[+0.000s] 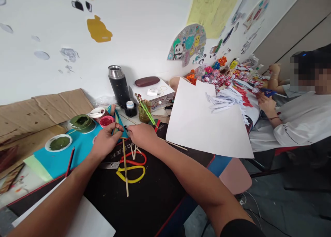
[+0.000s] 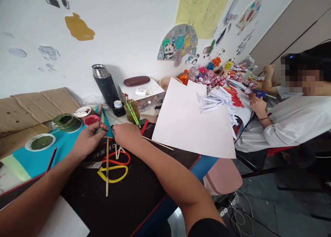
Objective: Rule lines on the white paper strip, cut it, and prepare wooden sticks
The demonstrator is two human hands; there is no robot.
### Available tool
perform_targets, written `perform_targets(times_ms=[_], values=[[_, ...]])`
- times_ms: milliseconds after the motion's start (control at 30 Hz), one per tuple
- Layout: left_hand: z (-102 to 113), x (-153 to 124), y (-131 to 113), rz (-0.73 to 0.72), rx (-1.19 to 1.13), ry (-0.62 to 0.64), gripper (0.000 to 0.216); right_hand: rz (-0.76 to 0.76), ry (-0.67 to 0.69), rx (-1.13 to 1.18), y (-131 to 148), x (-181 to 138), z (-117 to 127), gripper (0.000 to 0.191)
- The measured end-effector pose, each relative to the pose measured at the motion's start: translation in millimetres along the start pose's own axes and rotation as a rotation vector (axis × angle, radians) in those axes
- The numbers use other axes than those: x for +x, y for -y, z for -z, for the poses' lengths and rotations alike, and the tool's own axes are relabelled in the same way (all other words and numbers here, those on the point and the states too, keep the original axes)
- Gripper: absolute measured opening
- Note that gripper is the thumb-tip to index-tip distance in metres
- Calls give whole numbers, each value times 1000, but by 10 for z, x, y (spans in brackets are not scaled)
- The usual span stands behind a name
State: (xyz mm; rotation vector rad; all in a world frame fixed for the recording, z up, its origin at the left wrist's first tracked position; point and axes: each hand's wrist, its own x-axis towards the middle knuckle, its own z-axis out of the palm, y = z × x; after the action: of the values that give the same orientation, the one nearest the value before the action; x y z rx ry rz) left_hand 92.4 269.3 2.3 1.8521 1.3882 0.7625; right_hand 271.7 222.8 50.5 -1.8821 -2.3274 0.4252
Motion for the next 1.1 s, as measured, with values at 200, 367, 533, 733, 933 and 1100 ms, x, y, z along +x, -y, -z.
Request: perform_targets(times_ms=[200,367,533,733,933,1100], values=[[35,-51,49,54,-5,18,34,16,22,17,-1,138,-78,33],[56,-90,-15,77,-45,-36,18,7,24,41,-81,157,-108,33],[63,-123,-74,122,-78,-75,21,30,13,44,-82,190,-58,32],[76,-165,-79,146,-104,-100,22,90,79,33,-56,226,-44,29],[72,-175,-94,139,-119,-119,21,75,7,34,-68,256,-53,30],[71,-188,-109,115,-138,-118,20,138,24,18,-12,388,-45,29]])
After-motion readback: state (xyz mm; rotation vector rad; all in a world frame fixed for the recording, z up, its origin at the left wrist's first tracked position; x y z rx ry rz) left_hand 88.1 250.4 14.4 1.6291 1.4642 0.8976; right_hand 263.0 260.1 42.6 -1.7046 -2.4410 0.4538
